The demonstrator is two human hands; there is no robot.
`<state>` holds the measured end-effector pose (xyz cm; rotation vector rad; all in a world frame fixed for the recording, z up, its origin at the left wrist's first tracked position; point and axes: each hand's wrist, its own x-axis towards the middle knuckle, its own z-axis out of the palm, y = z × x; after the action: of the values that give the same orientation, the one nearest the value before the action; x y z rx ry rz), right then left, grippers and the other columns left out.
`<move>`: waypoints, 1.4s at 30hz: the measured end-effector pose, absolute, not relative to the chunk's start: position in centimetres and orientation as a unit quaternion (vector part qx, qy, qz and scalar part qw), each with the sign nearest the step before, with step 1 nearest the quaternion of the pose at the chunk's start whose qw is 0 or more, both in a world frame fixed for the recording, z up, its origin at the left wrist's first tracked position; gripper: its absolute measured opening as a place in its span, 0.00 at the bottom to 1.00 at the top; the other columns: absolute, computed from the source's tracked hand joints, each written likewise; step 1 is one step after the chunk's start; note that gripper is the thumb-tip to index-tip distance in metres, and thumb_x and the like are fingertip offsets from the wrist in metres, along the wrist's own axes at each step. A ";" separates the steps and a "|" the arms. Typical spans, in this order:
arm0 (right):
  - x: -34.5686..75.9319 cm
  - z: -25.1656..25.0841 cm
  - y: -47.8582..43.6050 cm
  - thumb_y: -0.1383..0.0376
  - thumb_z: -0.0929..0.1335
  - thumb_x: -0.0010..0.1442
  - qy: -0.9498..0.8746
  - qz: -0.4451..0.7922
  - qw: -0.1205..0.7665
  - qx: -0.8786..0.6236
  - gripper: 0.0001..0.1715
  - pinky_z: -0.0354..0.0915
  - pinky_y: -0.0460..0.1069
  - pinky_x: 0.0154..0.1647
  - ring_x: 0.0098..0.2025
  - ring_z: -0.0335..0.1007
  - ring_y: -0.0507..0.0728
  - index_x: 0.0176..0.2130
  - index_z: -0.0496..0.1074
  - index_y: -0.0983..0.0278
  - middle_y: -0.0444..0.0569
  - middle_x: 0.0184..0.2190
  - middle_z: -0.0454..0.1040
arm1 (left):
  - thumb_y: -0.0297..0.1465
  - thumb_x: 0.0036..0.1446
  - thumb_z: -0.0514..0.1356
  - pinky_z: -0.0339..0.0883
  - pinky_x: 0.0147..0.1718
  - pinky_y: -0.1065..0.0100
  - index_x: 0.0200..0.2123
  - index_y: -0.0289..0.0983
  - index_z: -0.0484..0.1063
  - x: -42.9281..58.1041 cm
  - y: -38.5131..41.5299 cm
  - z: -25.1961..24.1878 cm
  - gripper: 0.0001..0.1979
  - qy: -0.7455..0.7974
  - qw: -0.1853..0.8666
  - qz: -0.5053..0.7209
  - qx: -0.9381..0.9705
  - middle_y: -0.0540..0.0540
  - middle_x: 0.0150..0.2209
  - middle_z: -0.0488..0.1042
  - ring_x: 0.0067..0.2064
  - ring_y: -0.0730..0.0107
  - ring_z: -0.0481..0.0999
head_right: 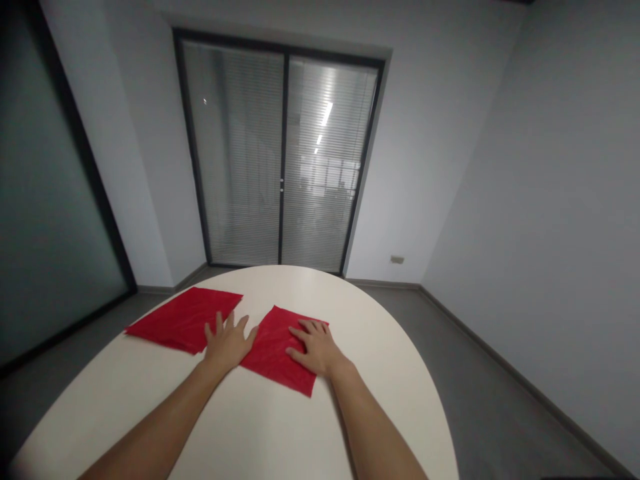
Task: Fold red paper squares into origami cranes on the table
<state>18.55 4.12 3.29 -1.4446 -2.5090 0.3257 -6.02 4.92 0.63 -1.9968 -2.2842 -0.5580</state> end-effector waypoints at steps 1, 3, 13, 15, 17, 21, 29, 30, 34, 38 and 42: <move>18.9 3.4 4.3 0.43 0.61 0.64 -0.856 0.123 0.105 -0.491 0.38 0.43 0.65 0.69 0.70 0.47 0.67 0.66 0.61 0.56 0.52 0.70 0.53 | 0.44 0.63 0.51 0.39 0.63 0.33 0.59 0.34 0.70 -5.5 4.8 1.0 0.28 -0.728 0.045 -0.193 -0.656 0.30 0.66 0.60 0.69 0.31 0.48; 19.5 3.3 4.5 0.46 0.61 0.65 -0.859 0.149 0.091 -0.482 0.40 0.39 0.65 0.70 0.72 0.43 0.66 0.69 0.55 0.59 0.52 0.71 0.50 | 0.38 0.63 0.52 0.37 0.67 0.42 0.60 0.31 0.69 -4.3 4.4 1.7 0.25 -0.665 0.068 -0.224 -0.709 0.32 0.66 0.60 0.70 0.41 0.49; 20.1 4.1 4.3 0.50 0.59 0.68 -0.855 0.106 0.093 -0.500 0.35 0.29 0.67 0.70 0.73 0.37 0.67 0.68 0.58 0.61 0.54 0.71 0.48 | 0.35 0.65 0.50 0.46 0.67 0.50 0.64 0.37 0.63 -2.5 3.7 0.4 0.26 -0.517 -0.087 -0.161 -0.836 0.40 0.68 0.58 0.69 0.56 0.55; 20.1 4.6 4.1 0.47 0.63 0.65 -0.870 0.129 0.102 -0.465 0.39 0.32 0.66 0.71 0.73 0.40 0.66 0.68 0.58 0.60 0.54 0.70 0.51 | 0.36 0.64 0.51 0.44 0.67 0.48 0.65 0.36 0.62 -2.7 3.7 0.6 0.26 -0.521 -0.087 -0.163 -0.833 0.39 0.68 0.58 0.70 0.55 0.54; 20.1 4.8 3.9 0.41 0.68 0.57 -0.875 0.177 0.090 -0.441 0.50 0.38 0.64 0.71 0.72 0.43 0.68 0.68 0.57 0.60 0.56 0.70 0.53 | 0.38 0.65 0.51 0.40 0.68 0.46 0.63 0.37 0.64 -3.0 3.7 0.9 0.26 -0.518 -0.091 -0.173 -0.833 0.39 0.67 0.59 0.70 0.53 0.54; 20.1 4.6 4.2 0.37 0.70 0.49 -0.872 0.207 0.080 -0.436 0.59 0.43 0.63 0.70 0.71 0.44 0.70 0.68 0.57 0.65 0.59 0.69 0.53 | 0.46 0.63 0.54 0.37 0.68 0.44 0.61 0.41 0.67 -4.0 3.4 1.9 0.27 -0.467 -0.133 -0.188 -0.854 0.42 0.66 0.62 0.70 0.50 0.54; 20.9 4.9 4.5 0.36 0.68 0.52 -0.844 0.231 0.088 -0.476 0.53 0.40 0.66 0.70 0.71 0.43 0.71 0.66 0.60 0.60 0.56 0.69 0.54 | 0.42 0.54 0.64 0.50 0.67 0.50 0.61 0.39 0.67 -5.3 3.2 2.7 0.33 -0.422 -0.171 -0.185 -0.871 0.42 0.65 0.65 0.68 0.49 0.57; 21.1 4.9 4.6 0.36 0.70 0.50 -0.841 0.240 0.081 -0.479 0.55 0.40 0.66 0.70 0.72 0.42 0.71 0.67 0.60 0.60 0.56 0.70 0.52 | 0.41 0.54 0.63 0.50 0.67 0.51 0.60 0.40 0.68 -5.5 3.3 2.5 0.30 -0.422 -0.167 -0.194 -0.870 0.42 0.64 0.66 0.68 0.50 0.58; 22.3 4.8 5.2 0.40 0.75 0.43 -0.821 0.275 0.067 -0.495 0.61 0.35 0.66 0.71 0.71 0.44 0.71 0.67 0.59 0.60 0.56 0.70 0.52 | 0.39 0.59 0.59 0.52 0.66 0.52 0.54 0.41 0.74 -6.2 4.1 1.8 0.20 -0.428 -0.171 -0.217 -0.861 0.44 0.62 0.70 0.66 0.52 0.62; 23.9 3.8 6.0 0.47 0.76 0.45 -0.799 0.320 0.118 -0.496 0.54 0.52 0.60 0.68 0.65 0.59 0.68 0.65 0.63 0.61 0.56 0.66 0.62 | 0.41 0.61 0.58 0.47 0.68 0.51 0.52 0.42 0.75 -6.7 4.5 1.6 0.18 -0.424 -0.195 -0.220 -0.857 0.44 0.61 0.70 0.66 0.52 0.61; 24.8 2.4 6.6 0.55 0.72 0.53 -0.786 0.336 0.194 -0.482 0.31 0.60 0.57 0.63 0.59 0.68 0.65 0.55 0.75 0.62 0.55 0.61 0.69 | 0.45 0.63 0.56 0.45 0.68 0.50 0.54 0.43 0.74 -7.0 4.6 1.7 0.21 -0.420 -0.220 -0.231 -0.850 0.42 0.61 0.70 0.66 0.53 0.62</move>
<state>24.85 6.64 2.37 -1.3511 -2.2038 0.9433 -6.99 4.63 1.66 -3.1217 -1.5435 -0.8506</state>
